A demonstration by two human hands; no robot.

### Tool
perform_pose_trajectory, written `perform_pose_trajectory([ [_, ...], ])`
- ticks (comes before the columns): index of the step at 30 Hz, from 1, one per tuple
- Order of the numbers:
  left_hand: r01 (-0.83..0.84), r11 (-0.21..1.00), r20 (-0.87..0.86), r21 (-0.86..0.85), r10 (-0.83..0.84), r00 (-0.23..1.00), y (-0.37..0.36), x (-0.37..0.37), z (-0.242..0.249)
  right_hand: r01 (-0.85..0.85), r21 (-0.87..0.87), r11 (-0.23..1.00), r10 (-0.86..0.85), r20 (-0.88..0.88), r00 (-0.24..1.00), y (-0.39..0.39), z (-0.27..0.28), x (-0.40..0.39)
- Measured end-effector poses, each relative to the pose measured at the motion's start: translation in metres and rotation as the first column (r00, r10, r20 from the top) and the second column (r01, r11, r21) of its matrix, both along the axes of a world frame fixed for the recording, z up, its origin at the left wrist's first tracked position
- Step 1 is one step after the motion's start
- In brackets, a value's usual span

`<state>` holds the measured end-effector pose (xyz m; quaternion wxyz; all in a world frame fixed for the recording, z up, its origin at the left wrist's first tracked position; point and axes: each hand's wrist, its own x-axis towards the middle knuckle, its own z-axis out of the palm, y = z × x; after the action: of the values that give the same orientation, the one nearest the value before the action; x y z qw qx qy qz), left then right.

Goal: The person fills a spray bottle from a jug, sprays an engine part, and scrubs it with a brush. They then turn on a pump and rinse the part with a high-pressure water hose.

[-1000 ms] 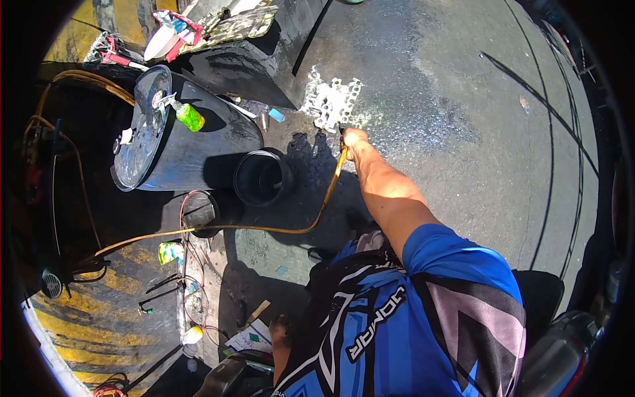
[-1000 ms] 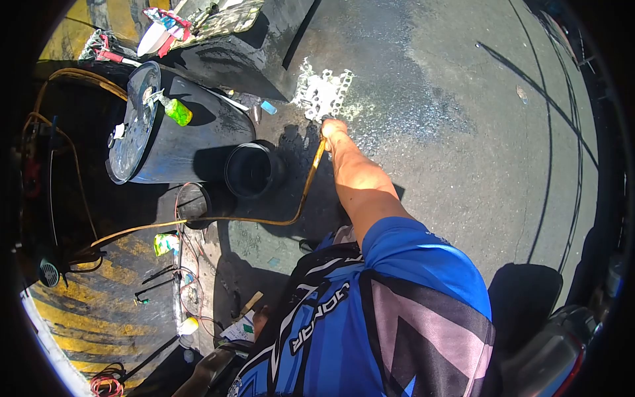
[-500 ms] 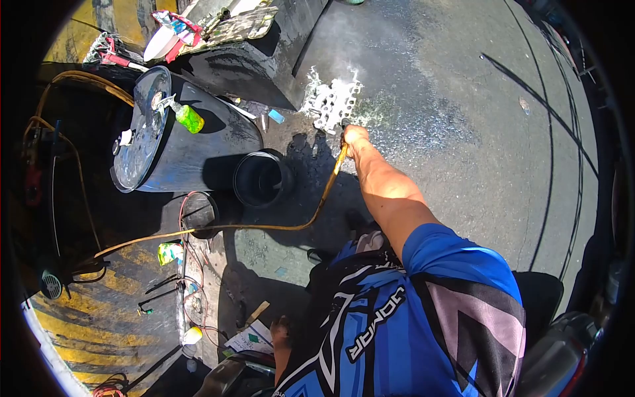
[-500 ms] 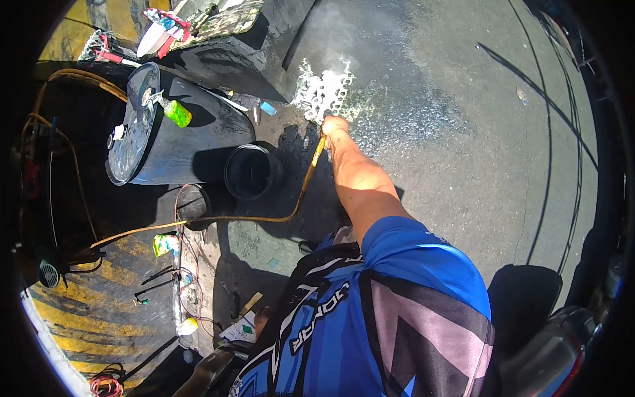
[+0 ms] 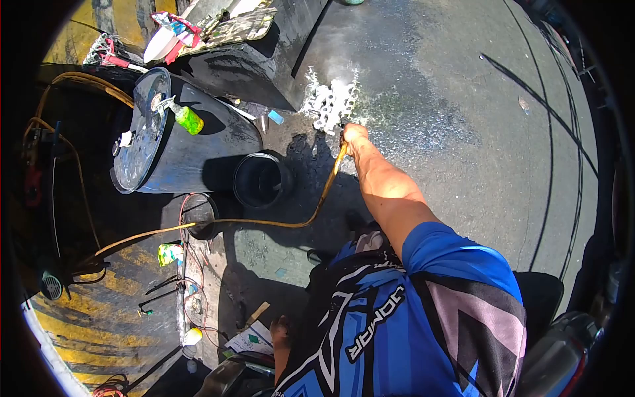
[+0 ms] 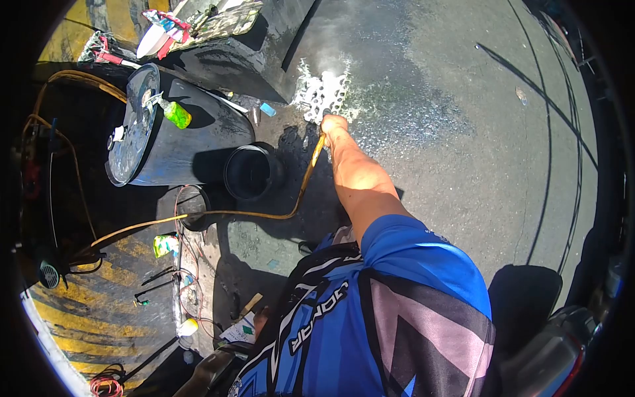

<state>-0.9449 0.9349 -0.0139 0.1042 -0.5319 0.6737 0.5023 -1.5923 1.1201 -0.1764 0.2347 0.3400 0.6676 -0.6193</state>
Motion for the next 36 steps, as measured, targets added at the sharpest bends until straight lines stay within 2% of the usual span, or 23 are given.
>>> perform_pose_trajectory([
  [2,-0.051,0.999,0.049,0.008,0.051,0.998,0.003,-0.010,0.009,0.097,-0.079,0.992,-0.094,0.044,0.995,0.000,0.015,0.003],
  [4,-0.175,0.983,0.098,0.047,0.170,0.981,0.007,-0.019,0.016,0.130,-0.111,0.985,-0.122,0.070,0.990,0.000,0.023,0.005],
  [6,-0.005,1.000,-0.027,-0.006,0.005,1.000,-0.001,0.003,-0.005,0.114,-0.097,0.989,-0.107,0.067,0.992,0.000,0.025,0.007],
  [8,0.103,0.994,-0.066,-0.044,-0.106,0.992,-0.004,0.009,-0.009,0.030,-0.028,0.999,-0.030,0.011,0.999,0.000,0.019,0.006],
  [12,0.186,0.981,-0.018,-0.053,-0.188,0.982,-0.008,0.012,-0.010,-0.043,0.005,0.999,0.043,-0.031,0.999,0.003,0.019,0.007],
  [14,0.188,0.981,-0.014,-0.055,-0.189,0.982,-0.007,0.012,-0.010,0.013,-0.013,1.000,-0.013,-0.010,1.000,0.002,0.025,0.010],
  [15,0.173,0.984,-0.013,-0.053,-0.174,0.985,-0.006,0.012,-0.011,0.040,-0.022,0.999,-0.040,0.000,0.999,0.002,0.028,0.011],
  [17,0.140,0.989,-0.045,-0.048,-0.142,0.989,-0.005,0.014,-0.014,-0.091,0.047,0.995,0.093,-0.056,0.994,0.002,0.007,0.003],
  [19,0.129,0.991,-0.085,-0.044,-0.132,0.988,-0.006,0.019,-0.020,-0.069,0.020,0.997,0.070,-0.044,0.997,0.001,-0.004,0.000],
  [21,0.165,0.985,-0.080,-0.050,-0.169,0.982,-0.011,0.027,-0.028,0.111,-0.094,0.989,-0.107,0.046,0.993,0.002,0.034,0.011],
  [23,0.122,0.992,-0.044,-0.041,-0.123,0.991,-0.007,0.020,-0.021,-0.015,-0.010,1.000,0.015,0.005,1.000,0.003,0.028,0.008],
  [24,0.048,0.998,-0.019,-0.028,-0.049,0.999,-0.002,0.015,-0.016,-0.077,0.034,0.996,0.077,-0.011,0.997,0.005,0.022,0.006],
  [26,-0.066,0.998,0.038,0.007,0.066,0.997,0.006,-0.001,-0.002,-0.098,0.098,0.990,0.105,-0.064,0.992,0.005,0.001,0.000],
  [28,-0.150,0.988,0.105,0.047,0.145,0.984,0.009,-0.013,0.009,0.018,0.056,0.998,-0.014,-0.072,0.997,0.007,-0.002,0.000],
  [30,-0.114,0.992,0.054,0.053,0.111,0.992,0.009,-0.010,0.007,0.273,-0.082,0.958,-0.275,-0.008,0.962,0.014,0.059,0.014],
  [33,-0.033,0.999,-0.023,0.040,0.034,0.999,0.003,0.009,-0.010,0.326,-0.129,0.936,-0.326,0.020,0.945,0.020,0.070,0.016],
  [34,-0.012,0.999,-0.035,0.040,0.013,0.999,0.002,0.012,-0.013,0.301,-0.125,0.946,-0.302,0.011,0.953,0.021,0.053,0.012],
  [35,0.009,0.999,-0.048,0.040,-0.007,0.999,0.001,0.014,-0.015,0.196,-0.053,0.979,-0.199,-0.042,0.979,0.023,0.013,0.001],
  [36,0.018,0.999,-0.048,0.047,-0.016,0.999,-0.001,0.014,-0.015,0.164,-0.044,0.985,-0.166,-0.056,0.984,0.023,0.002,-0.002],
])
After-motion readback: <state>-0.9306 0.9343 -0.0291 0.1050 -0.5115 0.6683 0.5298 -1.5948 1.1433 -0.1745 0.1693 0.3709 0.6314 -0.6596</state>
